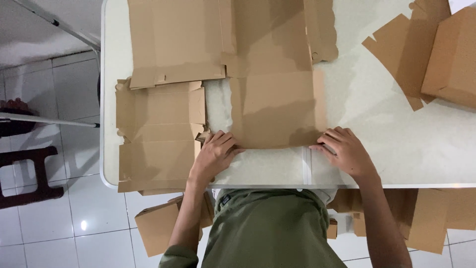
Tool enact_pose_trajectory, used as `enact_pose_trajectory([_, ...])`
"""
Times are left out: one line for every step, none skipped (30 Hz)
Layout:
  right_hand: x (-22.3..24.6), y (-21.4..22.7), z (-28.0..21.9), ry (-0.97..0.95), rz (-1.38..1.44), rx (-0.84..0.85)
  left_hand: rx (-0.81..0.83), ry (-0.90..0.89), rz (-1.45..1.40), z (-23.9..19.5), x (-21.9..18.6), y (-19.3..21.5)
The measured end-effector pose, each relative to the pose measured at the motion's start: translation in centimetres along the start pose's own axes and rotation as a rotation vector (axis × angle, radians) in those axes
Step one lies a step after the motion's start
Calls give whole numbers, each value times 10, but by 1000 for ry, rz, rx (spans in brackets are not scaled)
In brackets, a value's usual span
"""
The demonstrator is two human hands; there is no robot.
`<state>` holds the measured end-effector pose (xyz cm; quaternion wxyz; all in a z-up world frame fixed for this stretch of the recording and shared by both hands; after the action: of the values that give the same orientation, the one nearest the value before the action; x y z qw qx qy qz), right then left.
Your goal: A person is folding a flat cardboard cutout into a box component on a white table.
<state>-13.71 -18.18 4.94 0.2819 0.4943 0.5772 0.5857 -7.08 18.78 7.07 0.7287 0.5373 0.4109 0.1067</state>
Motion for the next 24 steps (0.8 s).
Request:
enact_pose_trajectory([0, -1, 2, -2, 2, -1, 2, -1, 1, 2, -4, 1])
enact_pose_trajectory([0, -2, 3, -22, -28, -7, -30, 3, 53, 4, -9, 4])
enact_pose_trajectory([0, -3, 5, -42, -58, -12, -62, 6, 104, 6, -13, 6])
enact_pose_trajectory([6, 1, 10, -43, -56, -13, -59, 6, 106, 9, -14, 1])
enact_pose_trajectory([12, 4, 16, -86, -56, -9, -74, 11, 146, 12, -16, -3])
enact_pose_trajectory([17, 8, 21, -128, -58, -5, -90, 18, 186, 15, -17, -8])
enact_pose_trajectory([18, 11, 26, -128, -56, -6, -89, 18, 187, 16, -15, -13])
enact_pose_trajectory([18, 14, 30, -203, -46, 48, -26, 61, 249, 18, -11, -20])
enact_pose_trajectory([17, 17, 34, -277, -36, 100, 37, 105, 310, 20, -8, -26])
enact_pose_trajectory([20, 21, 38, -277, -36, 101, 37, 105, 309, 22, -8, -32])
enact_pose_trajectory([23, 24, 42, -309, -43, 150, 95, 139, 442, 23, -7, -38])
enact_pose_trajectory([25, 27, 46, -342, -48, 196, 154, 171, 577, 25, -5, -44])
enact_pose_trajectory([26, 31, 53, -344, -46, 194, 155, 169, 579, 32, -16, -34])
enact_pose_trajectory([28, 34, 60, -301, -56, 235, 140, 135, 475, 39, -27, -23])
enact_pose_trajectory([29, 37, 67, -259, -65, 276, 126, 102, 372, 46, -38, -13])
enact_pose_trajectory([31, 29, 77, -260, -65, 273, 125, 100, 375, 51, -41, -16])
enact_pose_trajectory([33, 20, 87, -241, -33, 344, 128, 56, 367, 57, -46, -19])
enact_pose_trajectory([36, 11, 96, -223, 1, 419, 135, 13, 357, 61, -50, -22])
enact_pose_trajectory([40, 0, 102, -224, 2, 419, 137, 12, 358, 62, -46, -34])
enact_pose_trajectory([44, -10, 111, -164, 59, 445, 230, 19, 384, 65, -41, -49])
enact_pose_trajectory([49, -21, 120, -102, 115, 470, 324, 27, 410, 68, -35, -63])
enact_pose_trajectory([51, -10, 120, -98, 117, 472, 325, 31, 411, 69, -34, -63])
enact_pose_trajectory([53, -1, 122, -99, 144, 501, 322, 3, 366, 70, -32, -63])
enact_pose_trajectory([56, 8, 123, -98, 171, 533, 318, -21, 318, 70, -31, -64])
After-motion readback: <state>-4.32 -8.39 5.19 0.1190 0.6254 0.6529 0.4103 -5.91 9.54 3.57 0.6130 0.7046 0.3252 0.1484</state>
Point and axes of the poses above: each hand's wrist, its own z-axis towards the middle knuckle, its own y-axis out of the back of the hand, x = y × z, the point moved 2 cm from there along z, towards the middle knuckle, and after that the axes turned 10 degrees about x, right-handed, at the moved point
